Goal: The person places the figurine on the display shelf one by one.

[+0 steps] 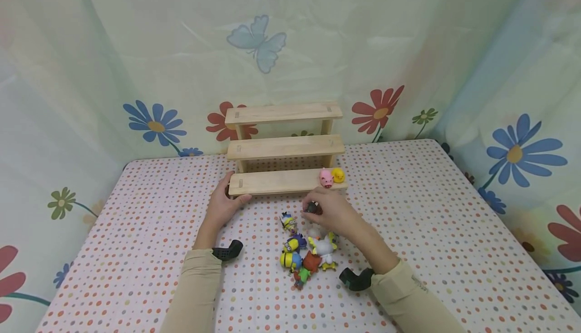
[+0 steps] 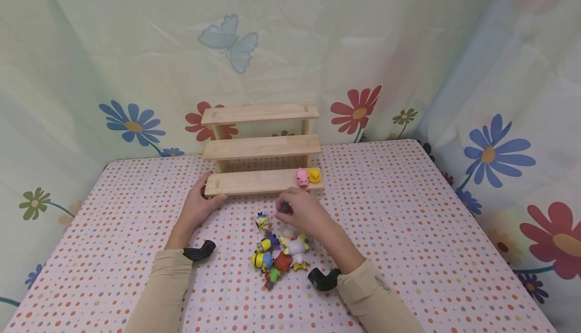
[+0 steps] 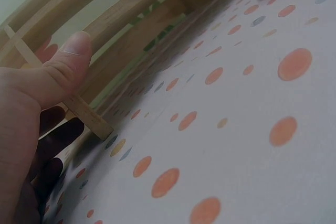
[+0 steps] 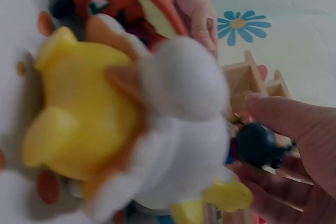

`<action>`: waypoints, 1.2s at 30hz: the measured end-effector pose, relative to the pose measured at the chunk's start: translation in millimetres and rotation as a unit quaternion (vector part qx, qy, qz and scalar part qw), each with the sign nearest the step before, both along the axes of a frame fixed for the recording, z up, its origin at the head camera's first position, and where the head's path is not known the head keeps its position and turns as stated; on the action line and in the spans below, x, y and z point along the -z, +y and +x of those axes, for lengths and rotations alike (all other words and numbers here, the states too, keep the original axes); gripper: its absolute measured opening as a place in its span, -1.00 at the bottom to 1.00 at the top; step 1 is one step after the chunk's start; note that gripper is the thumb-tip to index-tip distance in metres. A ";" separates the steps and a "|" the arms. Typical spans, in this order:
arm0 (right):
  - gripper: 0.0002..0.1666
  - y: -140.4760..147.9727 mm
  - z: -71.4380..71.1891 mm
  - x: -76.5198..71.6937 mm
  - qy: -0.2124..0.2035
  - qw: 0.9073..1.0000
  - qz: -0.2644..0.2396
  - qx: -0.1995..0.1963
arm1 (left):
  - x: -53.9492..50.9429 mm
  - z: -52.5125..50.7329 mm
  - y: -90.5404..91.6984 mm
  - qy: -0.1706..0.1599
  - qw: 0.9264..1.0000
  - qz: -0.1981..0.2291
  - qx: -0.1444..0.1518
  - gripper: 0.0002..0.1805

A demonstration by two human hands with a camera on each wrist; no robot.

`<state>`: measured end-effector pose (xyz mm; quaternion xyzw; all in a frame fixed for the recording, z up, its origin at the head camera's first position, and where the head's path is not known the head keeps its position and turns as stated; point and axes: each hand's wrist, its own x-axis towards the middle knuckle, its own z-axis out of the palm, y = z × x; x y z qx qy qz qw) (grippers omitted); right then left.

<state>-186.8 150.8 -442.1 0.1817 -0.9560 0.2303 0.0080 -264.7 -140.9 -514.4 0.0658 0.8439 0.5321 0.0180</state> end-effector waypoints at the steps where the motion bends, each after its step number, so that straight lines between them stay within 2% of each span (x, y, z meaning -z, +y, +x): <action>1: -0.82 -1.4 0.1 0.3 0.003 1.000 0.014 0.004 | -0.1 -0.1 -0.2 0.000 1.000 0.000 0.000 0.07; 4: -0.75 -5.0 0.9 0.3 0.007 0.999 0.040 0.023 | -0.3 -0.2 -0.7 0.002 1.000 -0.002 -0.001 0.08; 7: -0.76 -6.1 1.0 0.2 0.013 0.999 0.040 0.029 | -0.4 -0.6 -1.3 0.003 1.000 -0.004 -0.004 0.09; 10: -0.76 -5.1 0.4 -0.5 0.025 0.999 0.028 0.022 | -0.8 -1.1 -1.7 0.002 1.000 -0.005 -0.006 0.11; 16: -0.80 -0.7 -3.6 -2.1 0.055 0.998 -0.019 -0.020 | -0.9 -2.4 -2.4 0.003 1.000 -0.005 -0.007 0.12; 25: -0.82 4.5 -9.0 -10.3 0.127 0.990 -0.057 -0.008 | -0.4 -5.7 -1.8 0.006 1.000 -0.012 -0.007 0.12; 32: -0.55 8.3 -23.9 -25.0 0.163 0.984 -0.063 0.017 | 1.1 -6.6 -2.0 0.014 1.000 -0.005 -0.004 0.11; 36: -0.56 11.7 -33.9 -26.1 0.170 0.984 -0.040 0.033 | 3.7 -4.5 -1.1 0.004 1.000 -0.005 -0.004 0.13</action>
